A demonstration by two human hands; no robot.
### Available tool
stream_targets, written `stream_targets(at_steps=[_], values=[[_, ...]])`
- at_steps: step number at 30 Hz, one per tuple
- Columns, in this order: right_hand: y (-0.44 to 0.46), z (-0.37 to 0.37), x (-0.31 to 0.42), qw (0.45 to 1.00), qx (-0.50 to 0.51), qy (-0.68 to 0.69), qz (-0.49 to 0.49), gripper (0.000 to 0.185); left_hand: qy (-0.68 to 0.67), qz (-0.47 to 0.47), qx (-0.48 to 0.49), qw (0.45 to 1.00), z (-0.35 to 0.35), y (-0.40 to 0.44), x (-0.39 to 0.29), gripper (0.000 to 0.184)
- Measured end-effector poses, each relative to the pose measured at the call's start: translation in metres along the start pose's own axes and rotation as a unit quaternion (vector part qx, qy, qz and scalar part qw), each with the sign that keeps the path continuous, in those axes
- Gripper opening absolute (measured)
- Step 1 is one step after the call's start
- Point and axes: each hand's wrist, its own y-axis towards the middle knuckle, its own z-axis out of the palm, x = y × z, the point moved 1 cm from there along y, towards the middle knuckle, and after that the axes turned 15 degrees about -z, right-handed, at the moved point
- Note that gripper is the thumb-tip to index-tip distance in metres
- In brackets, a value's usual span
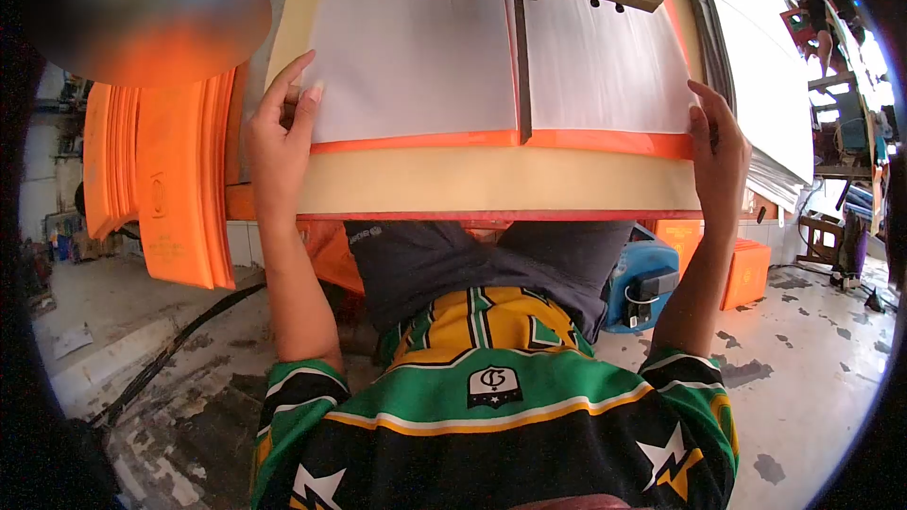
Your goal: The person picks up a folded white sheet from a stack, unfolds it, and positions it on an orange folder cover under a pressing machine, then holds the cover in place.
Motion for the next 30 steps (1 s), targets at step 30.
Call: stream_targets(at_steps=[30], values=[[-0.021,0.011,0.005,0.995,-0.023,-0.096,0.004,0.028,0.049,0.065,-0.058,0.995,0.005,-0.01,0.004,0.028]])
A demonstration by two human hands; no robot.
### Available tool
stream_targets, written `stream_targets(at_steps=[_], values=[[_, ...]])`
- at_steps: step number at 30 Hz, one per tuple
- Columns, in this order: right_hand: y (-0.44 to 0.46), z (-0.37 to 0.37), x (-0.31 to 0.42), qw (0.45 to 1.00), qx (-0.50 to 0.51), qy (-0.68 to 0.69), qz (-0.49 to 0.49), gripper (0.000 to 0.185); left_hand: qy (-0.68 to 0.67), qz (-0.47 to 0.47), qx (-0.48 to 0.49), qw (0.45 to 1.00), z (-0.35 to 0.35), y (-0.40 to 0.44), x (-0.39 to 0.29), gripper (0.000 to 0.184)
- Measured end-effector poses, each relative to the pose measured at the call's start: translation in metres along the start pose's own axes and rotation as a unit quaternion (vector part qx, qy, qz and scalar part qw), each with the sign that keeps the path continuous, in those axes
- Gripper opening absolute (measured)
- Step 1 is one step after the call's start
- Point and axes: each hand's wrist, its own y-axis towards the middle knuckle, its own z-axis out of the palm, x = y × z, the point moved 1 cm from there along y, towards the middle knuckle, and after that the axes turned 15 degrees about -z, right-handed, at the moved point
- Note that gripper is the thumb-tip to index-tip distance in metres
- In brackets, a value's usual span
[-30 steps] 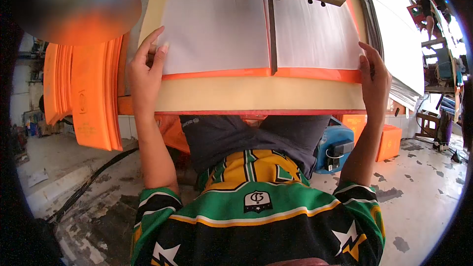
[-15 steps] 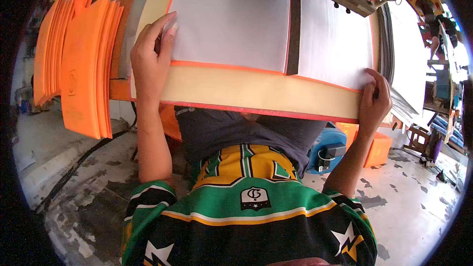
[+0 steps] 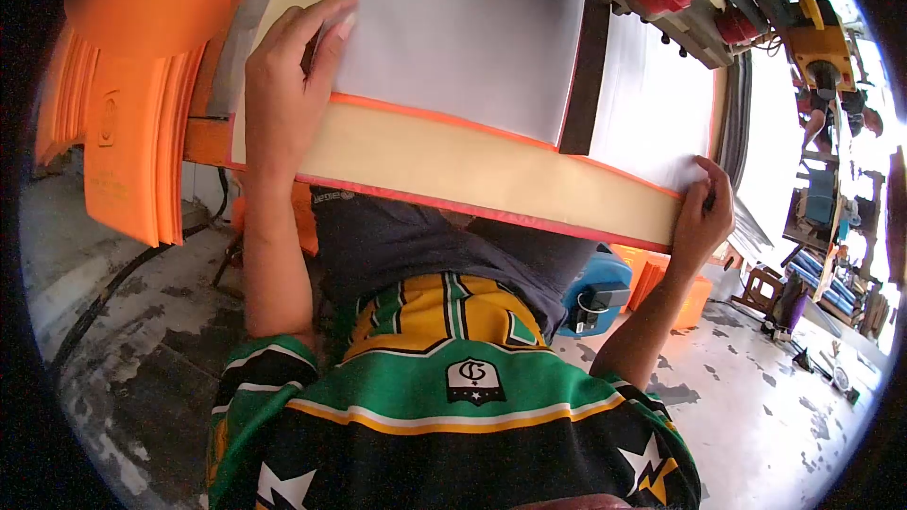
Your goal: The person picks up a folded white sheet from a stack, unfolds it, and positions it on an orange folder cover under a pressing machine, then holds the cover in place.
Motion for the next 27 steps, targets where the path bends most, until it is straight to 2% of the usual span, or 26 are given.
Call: stream_targets(at_steps=[2,8,10,23,27], values=[[0.0005,-0.0001,-0.001,1.0,-0.003,-0.007,-0.021,0.029,0.001,0.006,-0.005,1.0,0.0009,0.0006,-0.0003,0.028],[0.0013,-0.0008,0.0026,1.0,-0.008,-0.005,-0.002,0.03,-0.006,-0.039,0.022,0.999,-0.0001,-0.0009,-0.0037,0.027],[0.0,0.0,-0.0015,1.0,-0.01,-0.014,-0.007,0.03,0.0,0.021,-0.022,1.0,0.0019,0.0006,-0.003,0.024],[0.0006,-0.0001,0.0023,0.999,-0.021,-0.018,-0.029,0.028,0.001,0.021,-0.023,1.0,0.0017,0.0004,0.0015,0.026],[0.0012,-0.0016,0.0043,1.0,-0.011,-0.009,-0.009,0.026,0.0,0.029,-0.019,0.999,0.0006,0.0019,0.0021,0.027]])
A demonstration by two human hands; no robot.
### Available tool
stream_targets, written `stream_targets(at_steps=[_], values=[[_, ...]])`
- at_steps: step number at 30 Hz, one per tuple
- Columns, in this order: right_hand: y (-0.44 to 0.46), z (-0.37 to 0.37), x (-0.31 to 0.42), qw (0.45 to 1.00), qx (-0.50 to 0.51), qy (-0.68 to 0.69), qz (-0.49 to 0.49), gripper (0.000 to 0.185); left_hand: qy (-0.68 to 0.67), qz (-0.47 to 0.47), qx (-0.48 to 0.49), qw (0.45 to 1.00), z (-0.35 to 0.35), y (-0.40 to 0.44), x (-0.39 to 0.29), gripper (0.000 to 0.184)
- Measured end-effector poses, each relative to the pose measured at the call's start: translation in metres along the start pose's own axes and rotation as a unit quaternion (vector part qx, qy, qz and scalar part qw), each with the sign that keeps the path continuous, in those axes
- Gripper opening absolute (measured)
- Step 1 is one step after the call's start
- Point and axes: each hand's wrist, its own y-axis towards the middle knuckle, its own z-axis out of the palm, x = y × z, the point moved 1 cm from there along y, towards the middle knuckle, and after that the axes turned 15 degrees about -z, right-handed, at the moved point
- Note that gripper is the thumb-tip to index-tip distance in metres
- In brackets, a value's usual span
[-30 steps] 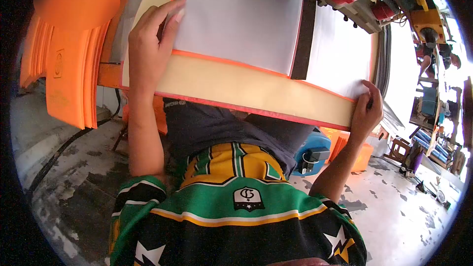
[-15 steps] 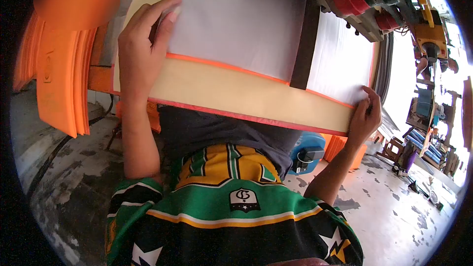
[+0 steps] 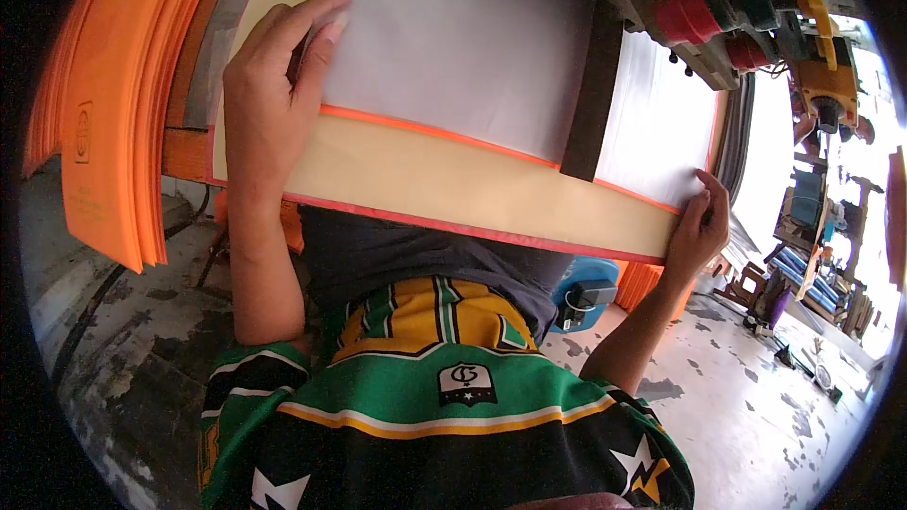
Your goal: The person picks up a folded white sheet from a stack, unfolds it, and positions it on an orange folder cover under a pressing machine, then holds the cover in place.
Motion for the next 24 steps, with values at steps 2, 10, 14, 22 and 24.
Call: stream_targets(at_steps=[2,10,14,22,24], values=[[-0.0007,-0.0001,-0.0004,1.0,0.002,0.006,0.008,0.026,0.001,0.013,-0.006,1.0,0.0008,0.0005,0.0013,0.027],[-0.0011,0.0002,-0.0035,1.0,0.005,0.015,0.007,0.026,-0.016,-0.014,0.009,1.0,0.0002,0.0004,-0.0003,0.027],[-0.0007,0.001,-0.0056,1.0,0.0,0.006,-0.008,0.026,-0.003,-0.012,0.005,1.0,-0.0003,0.0012,0.0014,0.026],[-0.0004,-0.0013,-0.0058,1.0,0.024,-0.002,0.017,0.027,-0.016,-0.029,0.022,0.999,-0.002,0.0007,0.0004,0.027],[0.0009,0.0002,-0.0036,1.0,0.02,-0.009,0.012,0.027,-0.019,-0.03,0.023,0.999,-0.0023,0.0006,0.0003,0.027]])
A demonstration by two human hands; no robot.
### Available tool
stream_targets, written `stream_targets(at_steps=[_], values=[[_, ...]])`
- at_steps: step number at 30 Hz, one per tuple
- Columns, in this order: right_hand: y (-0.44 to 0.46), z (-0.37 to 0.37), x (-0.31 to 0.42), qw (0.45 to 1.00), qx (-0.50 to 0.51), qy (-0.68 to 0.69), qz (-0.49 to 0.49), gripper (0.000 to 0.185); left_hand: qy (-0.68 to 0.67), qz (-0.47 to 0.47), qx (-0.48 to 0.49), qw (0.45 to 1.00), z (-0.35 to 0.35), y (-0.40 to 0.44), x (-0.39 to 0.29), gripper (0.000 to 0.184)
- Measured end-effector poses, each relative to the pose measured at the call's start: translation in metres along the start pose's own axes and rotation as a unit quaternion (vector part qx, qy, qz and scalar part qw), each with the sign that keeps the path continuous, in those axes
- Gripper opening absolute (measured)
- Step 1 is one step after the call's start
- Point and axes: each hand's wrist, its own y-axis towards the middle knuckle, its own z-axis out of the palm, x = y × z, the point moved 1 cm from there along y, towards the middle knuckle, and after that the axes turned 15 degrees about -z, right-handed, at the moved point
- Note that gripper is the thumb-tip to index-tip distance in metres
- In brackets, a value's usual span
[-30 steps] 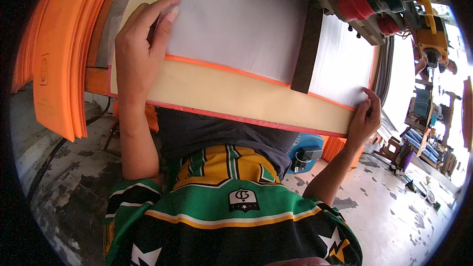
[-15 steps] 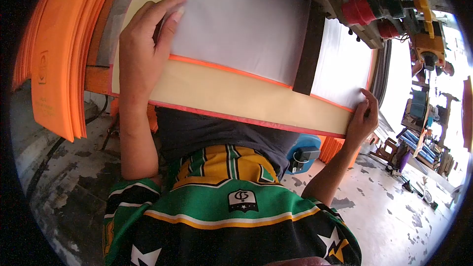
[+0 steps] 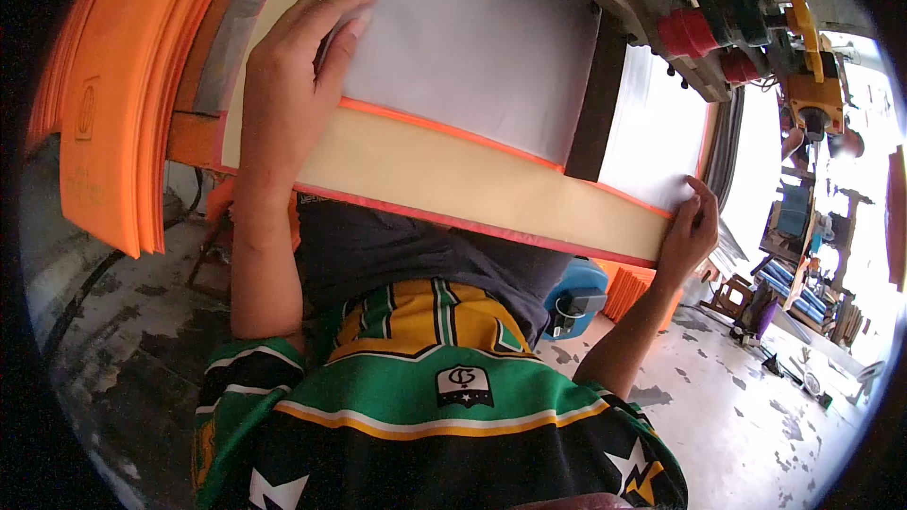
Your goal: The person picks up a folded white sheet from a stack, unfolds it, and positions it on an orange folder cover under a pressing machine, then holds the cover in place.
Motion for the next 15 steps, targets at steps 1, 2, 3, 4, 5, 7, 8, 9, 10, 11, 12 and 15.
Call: stream_targets(at_steps=[1,2,3,4,5,7,8,9,10,11,12,15], values=[[0.0004,0.0008,0.0011,1.0,-0.003,-0.007,-0.002,0.028,-0.002,0.0,0.003,1.0,0.0,-0.0001,0.0003,0.027],[0.0015,0.0003,0.0021,1.0,-0.003,-0.007,-0.004,0.028,-0.002,-0.001,0.002,1.0,-0.0001,0.0005,0.001,0.027],[0.0019,0.0001,0.0026,1.0,-0.004,-0.004,-0.009,0.028,-0.011,0.017,-0.013,1.0,0.001,0.0011,0.0024,0.027],[0.0021,-0.0002,0.0027,1.0,-0.005,-0.001,-0.013,0.028,-0.02,0.036,-0.028,0.999,0.0013,0.0014,0.0031,0.026],[0.0021,0.0,0.0024,1.0,-0.005,0.0,-0.014,0.028,-0.02,0.035,-0.029,0.999,0.0005,0.0018,0.0031,0.026],[0.0,0.0019,-0.0008,1.0,-0.01,0.007,-0.012,0.028,-0.019,0.04,-0.022,0.999,0.0022,0.0013,0.0035,0.026],[0.0001,0.0016,0.0002,1.0,-0.01,0.007,-0.012,0.028,-0.019,0.04,-0.023,0.999,0.0022,0.0011,0.0038,0.026],[0.0007,0.0003,0.0018,1.0,-0.007,0.008,-0.013,0.028,-0.019,0.037,-0.02,0.999,0.0019,0.001,0.0034,0.026],[0.0008,-0.0005,0.0027,1.0,-0.004,0.009,-0.015,0.028,-0.021,0.035,-0.018,0.999,0.0023,0.0008,0.0034,0.026],[0.0006,-0.0007,0.0021,1.0,-0.004,0.009,-0.015,0.028,-0.021,0.035,-0.018,0.999,0.003,0.0008,0.0036,0.026],[0.0003,-0.0005,0.0011,1.0,-0.007,0.009,-0.021,0.028,-0.026,0.037,-0.023,0.999,0.0038,0.0006,0.004,0.026],[-0.0004,-0.0002,0.001,1.0,-0.007,0.017,-0.018,0.027,-0.031,0.045,-0.03,0.998,0.0051,0.0018,0.0071,0.026]])
